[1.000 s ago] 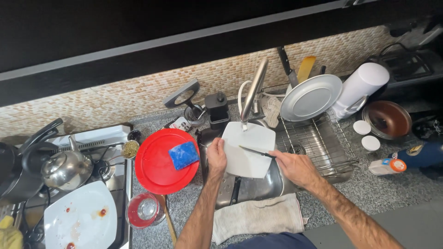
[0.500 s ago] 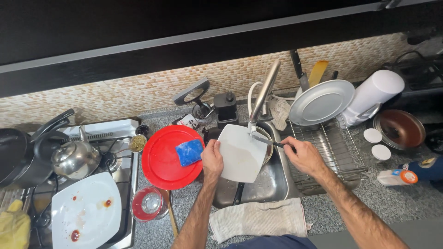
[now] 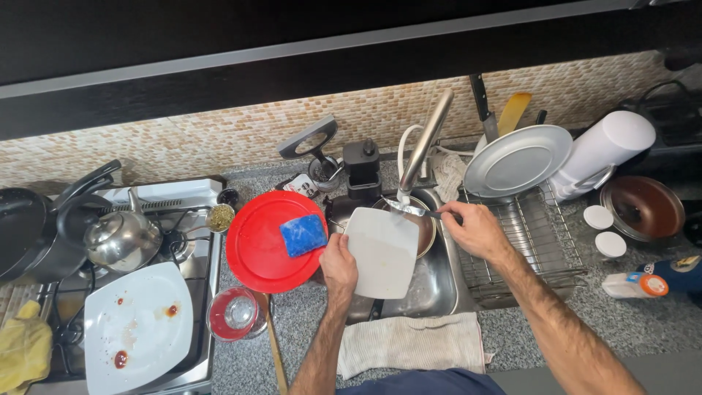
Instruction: Washing and rinsing plates, a bowl, and a knife in a kitchen sink.
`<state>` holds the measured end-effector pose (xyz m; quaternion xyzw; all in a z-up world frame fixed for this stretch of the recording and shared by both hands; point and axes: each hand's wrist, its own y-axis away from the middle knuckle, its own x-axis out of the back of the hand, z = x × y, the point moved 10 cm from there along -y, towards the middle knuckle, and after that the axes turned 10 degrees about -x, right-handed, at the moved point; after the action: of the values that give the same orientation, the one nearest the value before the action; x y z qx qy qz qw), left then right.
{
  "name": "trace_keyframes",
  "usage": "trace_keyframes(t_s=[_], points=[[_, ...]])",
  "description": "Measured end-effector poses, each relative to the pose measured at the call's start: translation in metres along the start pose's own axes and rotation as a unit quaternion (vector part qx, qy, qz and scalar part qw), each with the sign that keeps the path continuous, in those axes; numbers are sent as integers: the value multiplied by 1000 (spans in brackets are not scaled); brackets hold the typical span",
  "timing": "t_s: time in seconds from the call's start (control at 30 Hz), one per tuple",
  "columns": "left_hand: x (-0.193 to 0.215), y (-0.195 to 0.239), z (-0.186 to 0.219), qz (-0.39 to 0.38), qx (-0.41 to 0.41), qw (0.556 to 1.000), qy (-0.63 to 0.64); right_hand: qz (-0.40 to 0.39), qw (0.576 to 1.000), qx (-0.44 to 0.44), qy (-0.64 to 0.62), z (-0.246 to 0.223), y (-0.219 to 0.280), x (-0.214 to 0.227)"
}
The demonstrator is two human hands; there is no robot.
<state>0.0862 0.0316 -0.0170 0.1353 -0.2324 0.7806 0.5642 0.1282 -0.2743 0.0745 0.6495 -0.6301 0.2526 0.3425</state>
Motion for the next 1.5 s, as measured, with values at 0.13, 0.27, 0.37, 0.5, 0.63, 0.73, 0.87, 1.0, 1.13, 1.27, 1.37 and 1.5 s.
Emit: trace_keyframes(t_s=[0.13, 0.27, 0.37, 0.5, 0.63, 0.73, 0.87, 1.0, 1.13, 1.27, 1.37, 1.5], points=[[2, 23, -30, 38, 48, 998, -18, -9, 981, -49, 187, -28, 29, -15], [-8, 58, -73, 74, 93, 992, -30, 14, 992, 107, 66, -117, 65, -63], [-27, 81, -111, 81, 114, 990, -1, 27, 979, 200, -35, -170, 64, -113], [-44, 99, -135, 84, 106, 981, 142, -53, 978, 199, -14, -213, 40, -183], [-34, 103, -142, 122, 31, 985, 120, -6, 962, 271, 24, -226, 10, -188], [-36, 122, -162, 83, 153, 978, 117, 57, 903, 389, 172, -227, -4, -205], [-34, 122, -144, 48, 144, 980, 126, -98, 901, 396, 147, -218, -13, -210], [-41, 147, -147, 43, 215, 964, 147, -55, 959, 264, 83, -206, 4, -140], [-57, 159, -143, -6, 183, 981, 65, -70, 980, 157, 101, -88, 63, -137], [-64, 153, -128, -43, 159, 986, 20, -81, 986, 25, 146, 6, 119, -152], [-65, 156, -122, -64, 160, 985, 2, -36, 990, -1, 135, 24, 126, -164], [-59, 154, -103, -67, 129, 989, -4, 12, 991, 12, 130, -8, 129, -185]])
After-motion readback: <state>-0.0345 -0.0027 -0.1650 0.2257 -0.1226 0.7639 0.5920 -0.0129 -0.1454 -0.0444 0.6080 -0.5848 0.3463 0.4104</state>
